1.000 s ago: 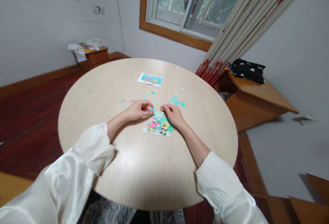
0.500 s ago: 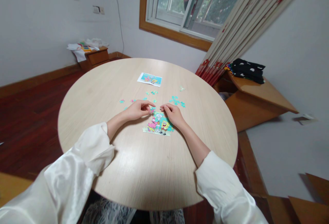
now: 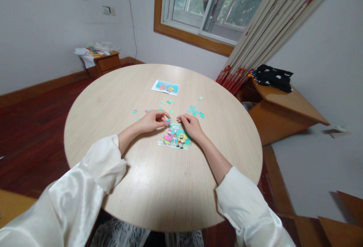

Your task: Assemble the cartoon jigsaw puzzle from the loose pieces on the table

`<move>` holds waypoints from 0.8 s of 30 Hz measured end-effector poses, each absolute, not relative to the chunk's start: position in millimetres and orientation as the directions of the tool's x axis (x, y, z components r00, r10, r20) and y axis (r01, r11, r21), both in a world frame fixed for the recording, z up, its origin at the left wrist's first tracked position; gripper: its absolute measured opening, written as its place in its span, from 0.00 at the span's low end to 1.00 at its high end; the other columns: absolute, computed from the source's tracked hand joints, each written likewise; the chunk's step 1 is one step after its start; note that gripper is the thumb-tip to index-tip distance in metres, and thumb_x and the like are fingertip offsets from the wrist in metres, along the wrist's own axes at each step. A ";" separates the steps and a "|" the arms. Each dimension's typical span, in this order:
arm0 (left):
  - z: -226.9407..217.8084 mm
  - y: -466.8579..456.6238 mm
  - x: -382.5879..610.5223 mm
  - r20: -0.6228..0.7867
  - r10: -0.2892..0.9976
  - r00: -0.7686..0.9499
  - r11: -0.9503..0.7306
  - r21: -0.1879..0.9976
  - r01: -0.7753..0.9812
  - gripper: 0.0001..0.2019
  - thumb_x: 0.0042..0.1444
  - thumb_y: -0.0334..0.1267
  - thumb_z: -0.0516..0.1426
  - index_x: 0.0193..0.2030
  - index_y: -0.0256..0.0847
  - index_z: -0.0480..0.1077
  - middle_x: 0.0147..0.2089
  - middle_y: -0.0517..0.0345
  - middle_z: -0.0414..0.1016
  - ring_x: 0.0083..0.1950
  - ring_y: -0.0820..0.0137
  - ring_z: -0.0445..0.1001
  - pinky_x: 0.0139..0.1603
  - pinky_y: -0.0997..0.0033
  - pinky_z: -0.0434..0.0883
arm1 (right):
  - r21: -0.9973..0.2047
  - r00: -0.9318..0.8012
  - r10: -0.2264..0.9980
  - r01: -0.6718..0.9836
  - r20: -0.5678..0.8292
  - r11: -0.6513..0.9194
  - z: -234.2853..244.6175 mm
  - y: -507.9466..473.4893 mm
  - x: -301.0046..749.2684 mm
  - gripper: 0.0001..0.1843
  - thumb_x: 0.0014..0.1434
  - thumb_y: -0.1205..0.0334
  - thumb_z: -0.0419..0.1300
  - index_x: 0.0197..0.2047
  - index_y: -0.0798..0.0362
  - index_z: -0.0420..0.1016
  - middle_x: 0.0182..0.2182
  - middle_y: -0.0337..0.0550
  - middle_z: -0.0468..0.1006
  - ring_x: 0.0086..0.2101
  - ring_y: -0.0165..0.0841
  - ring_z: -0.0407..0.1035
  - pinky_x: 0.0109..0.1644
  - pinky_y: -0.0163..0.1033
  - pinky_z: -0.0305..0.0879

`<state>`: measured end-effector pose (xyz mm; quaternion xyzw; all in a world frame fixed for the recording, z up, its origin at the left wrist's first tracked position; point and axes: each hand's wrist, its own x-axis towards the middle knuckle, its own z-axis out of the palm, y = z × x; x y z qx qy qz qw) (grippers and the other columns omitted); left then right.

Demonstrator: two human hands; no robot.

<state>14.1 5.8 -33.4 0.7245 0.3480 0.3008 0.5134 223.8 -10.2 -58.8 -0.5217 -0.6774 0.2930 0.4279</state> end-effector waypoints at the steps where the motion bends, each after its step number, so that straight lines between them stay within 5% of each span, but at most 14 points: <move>1: -33.6 5.8 14.2 0.077 0.813 0.577 -0.227 0.954 0.194 0.09 0.50 0.33 0.60 0.38 0.35 0.70 0.27 0.60 0.71 0.28 0.76 0.67 0.32 0.73 0.64 | -0.844 -0.089 0.957 0.455 0.275 0.284 -58.9 -10.2 223.9 0.14 0.61 0.59 0.51 0.33 0.54 0.76 0.28 0.42 0.79 0.33 0.33 0.73 0.42 0.39 0.65; 24: -31.5 8.3 9.8 0.076 0.815 0.574 -0.220 0.957 0.186 0.08 0.46 0.36 0.63 0.31 0.34 0.73 0.29 0.54 0.77 0.31 0.73 0.73 0.34 0.71 0.68 | -0.839 -0.091 0.959 0.467 0.269 0.280 -55.1 -12.5 223.4 0.14 0.61 0.59 0.52 0.32 0.54 0.77 0.29 0.42 0.79 0.34 0.33 0.73 0.43 0.39 0.66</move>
